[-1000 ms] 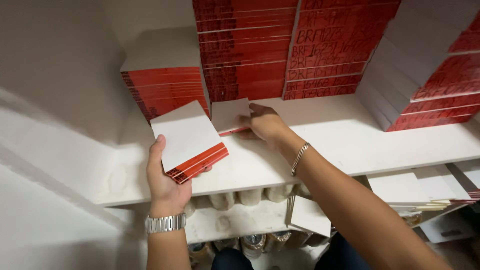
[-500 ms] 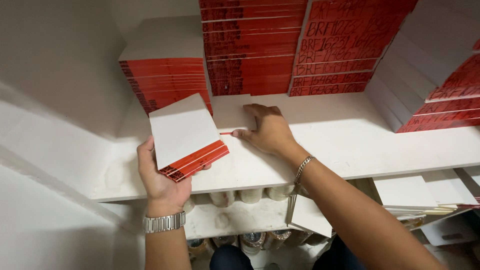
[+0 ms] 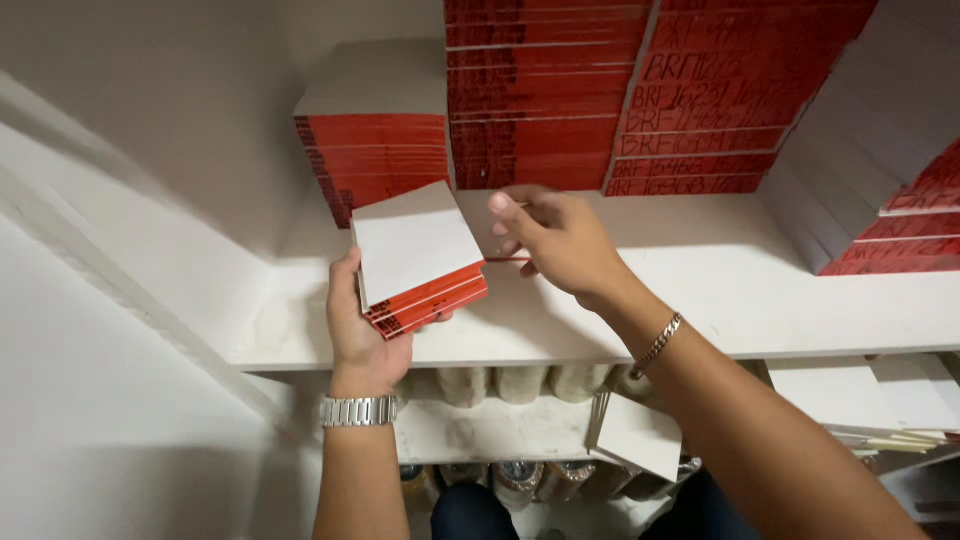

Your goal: The person organizes a stack of small white books with red spines on a white shelf. They pick up the books, separate them into smaller groups, and place them back onto the shelf in neat rows.

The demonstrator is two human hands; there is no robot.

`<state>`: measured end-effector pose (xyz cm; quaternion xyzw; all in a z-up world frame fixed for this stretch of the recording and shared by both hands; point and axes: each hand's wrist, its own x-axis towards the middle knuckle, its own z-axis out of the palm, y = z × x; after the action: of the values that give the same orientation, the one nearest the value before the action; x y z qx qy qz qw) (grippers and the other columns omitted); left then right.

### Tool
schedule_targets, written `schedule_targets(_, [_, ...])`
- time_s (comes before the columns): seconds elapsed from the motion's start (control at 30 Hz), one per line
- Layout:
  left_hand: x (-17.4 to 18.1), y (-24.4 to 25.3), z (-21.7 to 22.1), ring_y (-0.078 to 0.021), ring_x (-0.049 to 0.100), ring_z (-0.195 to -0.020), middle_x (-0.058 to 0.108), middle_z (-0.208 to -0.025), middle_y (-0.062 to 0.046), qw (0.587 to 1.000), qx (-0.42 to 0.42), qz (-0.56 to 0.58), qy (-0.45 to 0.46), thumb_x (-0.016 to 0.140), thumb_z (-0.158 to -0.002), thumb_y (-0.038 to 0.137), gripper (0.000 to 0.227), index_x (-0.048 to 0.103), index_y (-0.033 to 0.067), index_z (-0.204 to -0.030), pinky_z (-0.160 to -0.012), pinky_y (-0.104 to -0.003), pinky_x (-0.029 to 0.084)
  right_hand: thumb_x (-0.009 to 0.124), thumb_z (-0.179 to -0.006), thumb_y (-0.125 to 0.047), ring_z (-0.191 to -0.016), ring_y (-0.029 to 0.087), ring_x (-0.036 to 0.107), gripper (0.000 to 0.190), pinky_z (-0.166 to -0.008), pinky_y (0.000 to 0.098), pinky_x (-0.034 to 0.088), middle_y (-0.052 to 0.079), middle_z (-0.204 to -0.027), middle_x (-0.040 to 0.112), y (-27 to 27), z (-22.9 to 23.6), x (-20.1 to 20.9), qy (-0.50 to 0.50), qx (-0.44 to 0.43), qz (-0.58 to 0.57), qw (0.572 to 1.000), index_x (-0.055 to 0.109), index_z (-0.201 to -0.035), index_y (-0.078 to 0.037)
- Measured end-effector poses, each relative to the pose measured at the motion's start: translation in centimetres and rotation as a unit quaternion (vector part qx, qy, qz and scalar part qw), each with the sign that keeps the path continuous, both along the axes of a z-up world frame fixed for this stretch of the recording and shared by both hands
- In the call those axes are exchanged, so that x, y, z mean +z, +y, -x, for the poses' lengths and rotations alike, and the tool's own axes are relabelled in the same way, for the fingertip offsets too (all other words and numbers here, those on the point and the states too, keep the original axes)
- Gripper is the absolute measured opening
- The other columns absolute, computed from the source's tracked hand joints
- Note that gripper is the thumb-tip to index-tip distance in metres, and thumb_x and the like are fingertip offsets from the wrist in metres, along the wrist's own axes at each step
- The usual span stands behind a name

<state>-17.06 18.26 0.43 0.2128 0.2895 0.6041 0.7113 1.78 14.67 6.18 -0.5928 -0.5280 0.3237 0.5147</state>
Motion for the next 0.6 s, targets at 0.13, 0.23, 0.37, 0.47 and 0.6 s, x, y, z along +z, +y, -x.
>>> schedule_targets(0.13, [-0.4,0.1,-0.1,-0.0356,0.072,-0.074,0.076,-0.099,-0.010,1.000,-0.007,-0.008,0.016,0.063,-0.085,0.051,0.040,0.069,0.0180,-0.107,-0.049,-0.045,0.055,0.057,-0.099,-0.053,-0.076,0.020,0.073,0.061,-0.056,0.0330,0.063,0.012,-0.086,0.074,-0.6,1.1,1.4,-0.016,0.023,0.058,0.998,0.071,-0.123,0.001])
schedule_targets(0.23, [0.7,-0.9,-0.5,-0.0346,0.073,-0.077,0.077,-0.101,-0.011,1.000,0.004,-0.005,0.009,0.064,-0.086,0.043,0.034,0.069,0.0155,-0.105,-0.056,-0.045,0.056,0.066,-0.094,-0.052,-0.073,0.018,0.069,0.061,-0.056,0.0333,0.060,0.007,-0.080,0.065,-0.2,1.0,1.1,-0.015,0.054,0.097,0.994,0.074,-0.118,0.003])
schedule_targets(0.37, [0.7,-1.2,-0.4,-0.0315,0.074,-0.080,0.077,-0.099,-0.012,0.999,0.019,-0.011,0.028,0.069,-0.089,0.032,0.022,0.070,0.0131,-0.101,-0.062,-0.043,0.059,0.077,-0.087,-0.040,-0.065,0.015,0.064,0.048,-0.053,0.0253,0.050,0.005,-0.072,0.063,1.6,-0.3,-0.9,0.031,0.055,0.102,0.993,0.075,-0.107,0.003])
schedule_targets(0.47, [-0.1,-0.6,-0.3,-0.0307,0.074,-0.079,0.075,-0.094,-0.011,0.999,0.024,-0.007,0.039,0.070,-0.091,0.028,0.015,0.069,0.0135,-0.094,-0.062,-0.043,0.061,0.080,-0.086,-0.028,-0.062,0.014,0.064,0.032,-0.051,0.0229,0.045,0.006,-0.072,0.066,2.7,-1.5,-2.3,0.054,0.058,0.091,0.993,0.075,-0.096,0.002])
schedule_targets(0.6, [-0.6,-0.3,-0.5,-0.0351,0.074,-0.074,0.073,-0.087,-0.015,0.998,0.042,-0.006,0.051,0.073,-0.091,0.024,0.014,0.063,0.0147,-0.090,-0.052,-0.047,0.059,0.081,-0.087,-0.021,-0.057,0.015,0.065,0.026,-0.048,0.0201,0.043,0.007,-0.069,0.065,3.3,-2.4,-3.3,0.078,0.052,0.075,0.993,0.071,-0.089,0.002])
